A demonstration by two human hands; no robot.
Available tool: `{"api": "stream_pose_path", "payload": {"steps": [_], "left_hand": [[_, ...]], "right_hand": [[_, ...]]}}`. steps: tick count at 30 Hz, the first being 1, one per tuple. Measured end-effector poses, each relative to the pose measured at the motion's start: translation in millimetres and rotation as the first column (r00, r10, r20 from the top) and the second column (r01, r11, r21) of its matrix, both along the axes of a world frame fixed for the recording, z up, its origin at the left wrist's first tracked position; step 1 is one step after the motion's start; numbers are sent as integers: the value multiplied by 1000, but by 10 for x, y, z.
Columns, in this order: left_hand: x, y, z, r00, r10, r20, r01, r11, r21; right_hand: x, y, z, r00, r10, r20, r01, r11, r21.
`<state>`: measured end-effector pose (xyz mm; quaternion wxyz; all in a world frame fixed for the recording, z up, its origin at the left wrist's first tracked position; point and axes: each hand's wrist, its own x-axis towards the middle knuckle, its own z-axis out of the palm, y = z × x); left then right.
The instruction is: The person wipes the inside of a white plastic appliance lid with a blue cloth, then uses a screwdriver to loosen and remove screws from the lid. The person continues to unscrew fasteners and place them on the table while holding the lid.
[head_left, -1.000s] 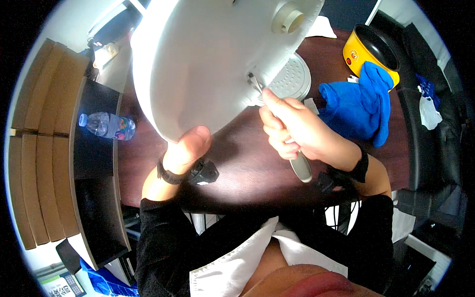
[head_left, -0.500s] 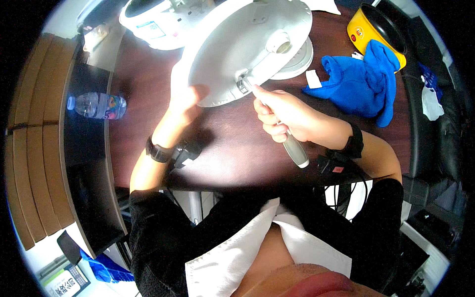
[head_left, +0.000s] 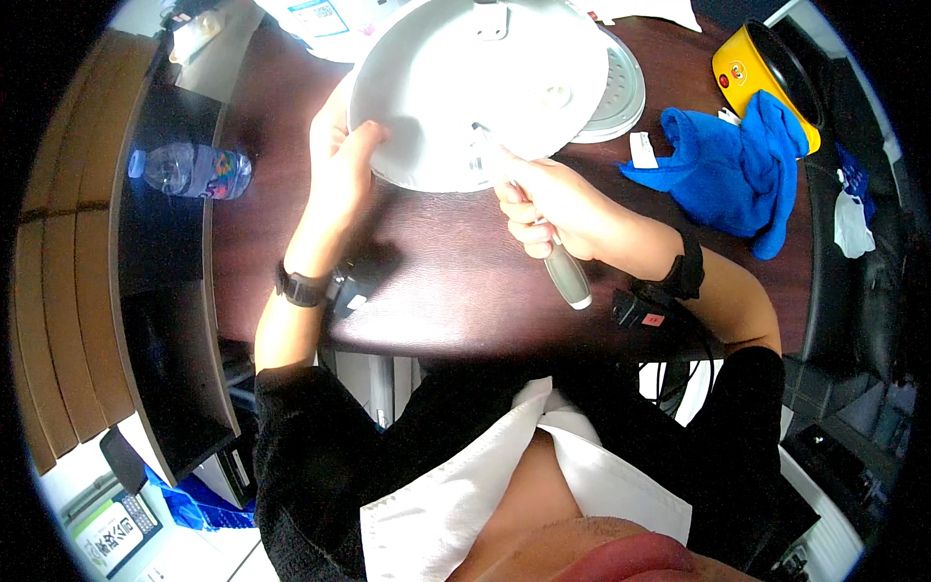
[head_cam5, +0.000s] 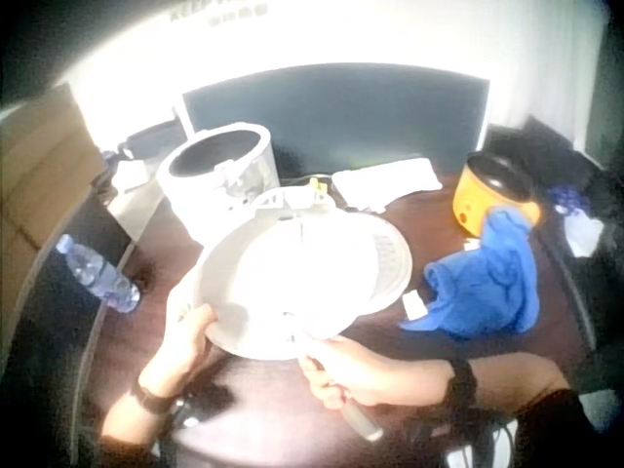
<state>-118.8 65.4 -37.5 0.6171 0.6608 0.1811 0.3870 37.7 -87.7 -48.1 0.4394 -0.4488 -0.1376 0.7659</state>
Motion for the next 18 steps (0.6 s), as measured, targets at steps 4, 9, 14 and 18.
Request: {"api": "stream_pose_path", "payload": {"steps": [4,9,14,18], "left_hand": [[-8,-19,-65,988,128,87,-129,992,2],[-1,31,-112,959,248,137,-250,968,-6],[-26,42,-149,955,243,173,-239,970,-47],[-33,7,-131,956,230,181,-223,973,-63]], "right_hand": [[-62,23,19,1000,6,23,-6,1000,-9],[-149,75,-16,999,30,-45,-32,999,-44],[-183,169,-119,995,20,-101,-24,999,-42],[-194,192,-156,995,2,-100,-7,998,-55]]}}
